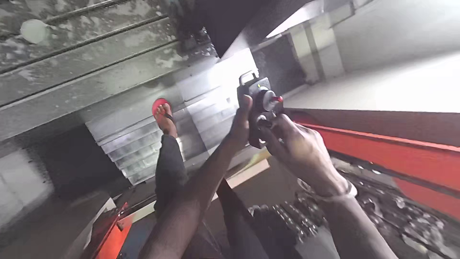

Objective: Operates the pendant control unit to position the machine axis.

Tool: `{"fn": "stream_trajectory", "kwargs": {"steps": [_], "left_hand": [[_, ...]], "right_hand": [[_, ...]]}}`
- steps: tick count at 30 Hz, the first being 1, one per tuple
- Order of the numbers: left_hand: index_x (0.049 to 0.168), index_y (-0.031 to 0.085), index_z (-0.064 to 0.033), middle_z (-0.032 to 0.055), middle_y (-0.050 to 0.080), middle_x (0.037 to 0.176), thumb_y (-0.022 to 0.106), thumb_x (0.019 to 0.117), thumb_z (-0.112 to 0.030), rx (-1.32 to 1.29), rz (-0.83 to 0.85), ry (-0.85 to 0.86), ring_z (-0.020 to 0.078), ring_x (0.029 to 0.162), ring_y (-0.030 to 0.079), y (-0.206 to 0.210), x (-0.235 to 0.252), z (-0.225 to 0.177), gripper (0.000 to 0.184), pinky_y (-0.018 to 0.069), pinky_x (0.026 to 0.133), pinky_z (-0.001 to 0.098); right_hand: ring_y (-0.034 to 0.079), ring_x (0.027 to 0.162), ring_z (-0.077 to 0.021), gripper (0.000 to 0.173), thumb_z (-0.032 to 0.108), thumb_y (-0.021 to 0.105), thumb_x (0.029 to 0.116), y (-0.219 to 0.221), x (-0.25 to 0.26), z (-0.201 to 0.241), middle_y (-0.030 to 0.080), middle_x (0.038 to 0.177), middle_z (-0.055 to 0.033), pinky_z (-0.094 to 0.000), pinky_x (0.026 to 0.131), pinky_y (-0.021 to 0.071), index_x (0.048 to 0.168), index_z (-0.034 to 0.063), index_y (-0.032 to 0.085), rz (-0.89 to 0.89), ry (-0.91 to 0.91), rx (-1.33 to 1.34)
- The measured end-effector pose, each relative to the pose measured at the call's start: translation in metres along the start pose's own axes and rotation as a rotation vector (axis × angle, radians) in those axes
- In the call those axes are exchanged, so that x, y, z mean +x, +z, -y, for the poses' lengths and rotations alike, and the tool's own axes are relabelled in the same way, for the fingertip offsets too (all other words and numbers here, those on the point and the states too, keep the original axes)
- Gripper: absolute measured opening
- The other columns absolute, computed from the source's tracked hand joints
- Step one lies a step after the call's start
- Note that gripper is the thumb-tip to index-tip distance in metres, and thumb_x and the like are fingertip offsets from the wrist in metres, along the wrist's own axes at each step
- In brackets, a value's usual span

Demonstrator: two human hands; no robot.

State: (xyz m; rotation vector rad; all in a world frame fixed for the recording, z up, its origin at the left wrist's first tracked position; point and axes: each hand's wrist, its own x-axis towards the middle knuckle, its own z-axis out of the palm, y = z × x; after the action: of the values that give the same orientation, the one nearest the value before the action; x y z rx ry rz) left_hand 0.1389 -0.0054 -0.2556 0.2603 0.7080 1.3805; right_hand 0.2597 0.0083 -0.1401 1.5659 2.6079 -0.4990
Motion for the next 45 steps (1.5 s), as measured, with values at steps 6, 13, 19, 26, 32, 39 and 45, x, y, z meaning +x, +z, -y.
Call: {"fn": "stream_trajectory", "kwargs": {"steps": [6,13,19,26,32,39,45], "left_hand": [[0.128,0.057,-0.0316,-0.007,0.07,0.106,0.044,0.084,-0.087,-0.087,0.071,0.019,0.0045,0.093,0.068,-0.003,-0.003,0.001,0.072,0.059,0.078,0.0266],[0.124,0.059,-0.029,-0.0063,0.071,0.103,0.048,0.0841,-0.085,-0.089,0.083,0.006,0.0052,0.09,0.069,0.0,-0.003,0.002,0.069,0.0594,0.077,0.0271],[0.121,0.061,-0.0269,-0.0069,0.072,0.1,0.052,0.0795,-0.087,-0.067,0.029,-0.019,0.005,0.09,0.07,0.002,-0.002,0.004,0.074,0.0603,0.079,0.0288],[0.114,0.063,-0.0011,0.0011,0.07,0.091,0.038,0.1034,-0.06,0.026,-0.067,0.055,0.0057,0.083,0.068,0.014,0.003,-0.004,0.065,0.0591,0.077,0.0282],[0.104,0.066,0.0009,0.0013,0.067,0.084,0.052,0.0948,-0.062,0.19,0.041,0.076,0.0067,0.076,0.065,0.015,-0.002,0.009,0.065,0.057,0.075,0.0326],[0.104,0.065,0.0001,0.0006,0.066,0.085,0.047,0.0987,-0.062,0.191,0.036,0.057,0.0053,0.077,0.064,0.009,-0.001,0.004,0.065,0.0566,0.076,0.0301],[0.101,0.065,-0.0015,-0.0002,0.064,0.083,0.047,0.1039,-0.042,0.198,0.071,0.04,0.0055,0.075,0.062,0.011,-0.002,-0.001,0.044,0.055,0.075,0.0299]], "right_hand": [[0.059,0.058,-0.0232,0.041,0.042,0.043,0.1042,0.013,0.005,-0.002,0.054,0.064,-0.0039,-0.0424,0.049,0.0436,0.082,0.0106,0.057,-0.101,-0.128,-0.023],[0.057,0.055,-0.0234,0.047,0.041,0.044,0.1063,0.018,0.001,-0.012,0.051,0.057,-0.0042,-0.0413,0.049,0.0413,0.072,0.0101,0.056,-0.151,-0.159,-0.04],[0.061,0.058,-0.0262,0.059,0.062,0.047,0.1004,0.012,-0.009,-0.019,0.059,0.066,-0.0075,-0.0448,0.048,0.0467,0.085,0.007,0.063,-0.063,-0.115,-0.064],[0.069,0.07,-0.034,0.049,0.051,0.054,0.1022,0.004,-0.012,-0.021,0.071,0.081,-0.0137,-0.0583,0.057,0.053,0.101,0.0059,0.072,0.08,0.003,0.062],[0.068,0.066,-0.0265,0.053,0.049,0.052,0.1048,-0.013,0.014,-0.019,0.069,0.077,-0.0137,-0.0526,0.061,0.0545,0.116,-0.0019,0.062,-0.07,0.089,0.23],[0.067,0.109,-0.0379,0.044,0.026,0.064,0.0939,-0.026,0.022,-0.009,0.059,0.131,-0.0288,-0.0514,0.086,0.0585,0.127,-0.0026,0.061,0.039,-0.129,0.138],[0.069,0.1,-0.0318,0.041,0.036,0.07,0.0979,-0.039,0.028,-0.005,0.069,0.11,-0.0226,-0.0483,0.086,0.0569,0.115,-0.0013,0.067,-0.095,-0.099,0.229]]}}
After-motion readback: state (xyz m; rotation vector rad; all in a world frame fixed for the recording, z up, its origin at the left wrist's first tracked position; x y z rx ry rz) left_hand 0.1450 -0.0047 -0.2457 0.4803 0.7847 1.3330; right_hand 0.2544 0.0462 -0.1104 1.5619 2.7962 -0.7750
